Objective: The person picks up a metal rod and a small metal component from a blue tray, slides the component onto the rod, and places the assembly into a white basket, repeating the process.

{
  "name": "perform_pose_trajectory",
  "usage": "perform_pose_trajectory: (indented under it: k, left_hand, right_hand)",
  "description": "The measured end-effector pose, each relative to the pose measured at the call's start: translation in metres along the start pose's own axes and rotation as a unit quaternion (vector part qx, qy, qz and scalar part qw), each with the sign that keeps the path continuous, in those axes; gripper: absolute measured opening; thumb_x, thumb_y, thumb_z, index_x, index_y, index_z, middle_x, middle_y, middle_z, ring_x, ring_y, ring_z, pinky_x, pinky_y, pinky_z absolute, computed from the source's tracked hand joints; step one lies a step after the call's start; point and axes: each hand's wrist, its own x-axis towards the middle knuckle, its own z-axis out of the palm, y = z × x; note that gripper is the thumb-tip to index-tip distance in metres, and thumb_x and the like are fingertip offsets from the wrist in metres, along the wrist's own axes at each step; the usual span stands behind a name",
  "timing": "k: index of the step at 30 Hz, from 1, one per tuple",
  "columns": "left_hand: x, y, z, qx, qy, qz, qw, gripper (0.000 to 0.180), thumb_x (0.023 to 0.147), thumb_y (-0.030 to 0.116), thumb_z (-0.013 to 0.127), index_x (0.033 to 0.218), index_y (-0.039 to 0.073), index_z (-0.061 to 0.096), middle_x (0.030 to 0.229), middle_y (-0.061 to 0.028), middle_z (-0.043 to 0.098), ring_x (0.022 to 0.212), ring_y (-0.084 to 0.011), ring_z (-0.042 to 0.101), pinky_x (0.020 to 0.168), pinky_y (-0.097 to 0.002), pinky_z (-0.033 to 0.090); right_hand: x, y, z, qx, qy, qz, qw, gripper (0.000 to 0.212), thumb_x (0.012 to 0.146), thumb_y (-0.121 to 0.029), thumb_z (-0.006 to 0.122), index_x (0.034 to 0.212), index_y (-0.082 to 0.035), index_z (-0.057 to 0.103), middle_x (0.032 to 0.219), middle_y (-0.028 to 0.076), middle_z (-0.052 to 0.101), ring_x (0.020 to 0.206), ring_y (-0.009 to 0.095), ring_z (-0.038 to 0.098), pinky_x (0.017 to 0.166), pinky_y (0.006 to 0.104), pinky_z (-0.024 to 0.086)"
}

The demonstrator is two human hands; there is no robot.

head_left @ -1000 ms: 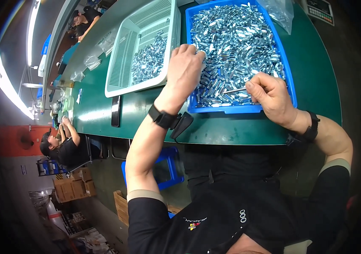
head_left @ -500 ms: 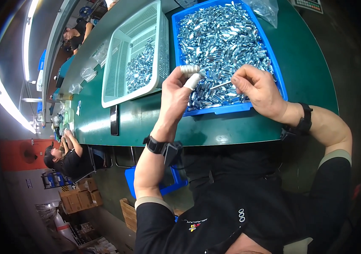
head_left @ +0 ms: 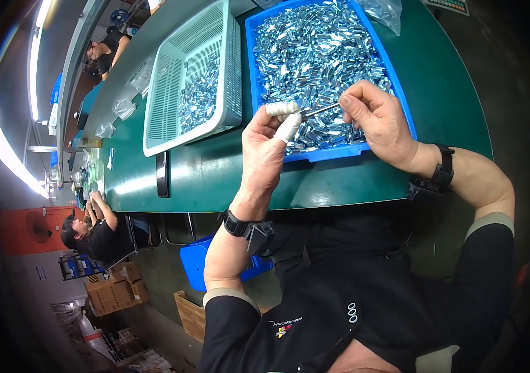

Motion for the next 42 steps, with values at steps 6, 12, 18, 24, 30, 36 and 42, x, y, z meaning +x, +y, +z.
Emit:
perform_pose_trajectory:
  k: [6,12,18,24,30,36,42]
  left_hand:
    - [-0.004,0.008,-0.008,0.008,0.011,0.004,1.0,0.018,0.094,0.001,0.069,0.112,0.001,0.068,0.104,-0.007,0.072,0.095,-0.0136,0.069,0.091,-0.0293,0.054]
    - [-0.003,0.001,0.009,0.079,-0.051,0.065,0.993,0.018,0.093,0.006,0.072,0.11,0.002,0.07,0.102,-0.0034,0.071,0.095,-0.0096,0.066,0.084,-0.0263,0.053]
    - [-0.015,0.014,0.021,0.067,-0.044,0.056,0.995,0.018,0.095,0.013,0.071,0.107,0.0,0.068,0.1,-0.0052,0.07,0.096,-0.0114,0.065,0.086,-0.0287,0.053]
    - [-0.021,0.031,0.012,0.127,-0.067,0.085,0.986,0.016,0.095,0.012,0.07,0.103,-0.001,0.068,0.097,-0.0079,0.071,0.094,-0.0144,0.067,0.084,-0.0302,0.054]
    - [-0.025,0.042,0.006,0.229,-0.056,0.139,0.962,0.016,0.093,0.012,0.073,0.101,-0.001,0.069,0.097,-0.0103,0.074,0.092,-0.0177,0.07,0.081,-0.0325,0.055]
    - [-0.019,0.046,0.003,0.193,-0.01,0.118,0.974,0.014,0.092,0.009,0.072,0.101,-0.001,0.068,0.089,-0.0097,0.071,0.085,-0.0147,0.067,0.078,-0.031,0.054]
    - [-0.006,0.077,-0.053,0.329,0.099,0.231,0.91,0.011,0.091,0.009,0.072,0.099,0.0,0.069,0.087,-0.0109,0.073,0.08,-0.0161,0.069,0.074,-0.0308,0.055]
  right_hand:
    - [0.01,-0.002,0.003,0.02,-0.011,0.021,1.0,0.019,0.106,-0.021,0.058,0.097,-0.004,0.062,0.079,-0.001,0.061,0.07,0.006,0.051,0.064,0.0216,0.044]
    - [0.003,0.001,0.005,-0.023,-0.002,0.042,0.999,0.021,0.104,-0.014,0.055,0.087,-0.004,0.058,0.072,0.0,0.056,0.062,0.007,0.046,0.056,0.0232,0.036]
    - [-0.004,0.004,-0.001,-0.049,-0.07,0.07,0.994,0.039,0.108,-0.029,0.053,0.08,-0.003,0.062,0.066,0.001,0.058,0.059,0.006,0.05,0.054,0.0221,0.038]
    - [-0.009,-0.001,0.002,-0.031,-0.089,0.02,0.995,0.044,0.107,-0.035,0.053,0.082,-0.001,0.065,0.065,0.001,0.058,0.058,0.008,0.051,0.055,0.023,0.04]
    - [-0.005,-0.004,0.005,-0.055,-0.086,-0.011,0.995,0.034,0.106,-0.028,0.058,0.087,-0.001,0.065,0.072,0.001,0.061,0.062,0.007,0.051,0.058,0.0229,0.04]
    - [-0.004,0.003,0.001,-0.053,-0.054,-0.014,0.997,0.02,0.104,-0.021,0.061,0.095,-0.003,0.066,0.08,0.0,0.062,0.067,0.006,0.049,0.061,0.0205,0.04]
    - [0.001,0.016,-0.006,-0.006,-0.027,0.014,1.0,0.022,0.106,-0.023,0.058,0.098,-0.004,0.065,0.081,-0.002,0.061,0.068,0.004,0.049,0.062,0.0185,0.039]
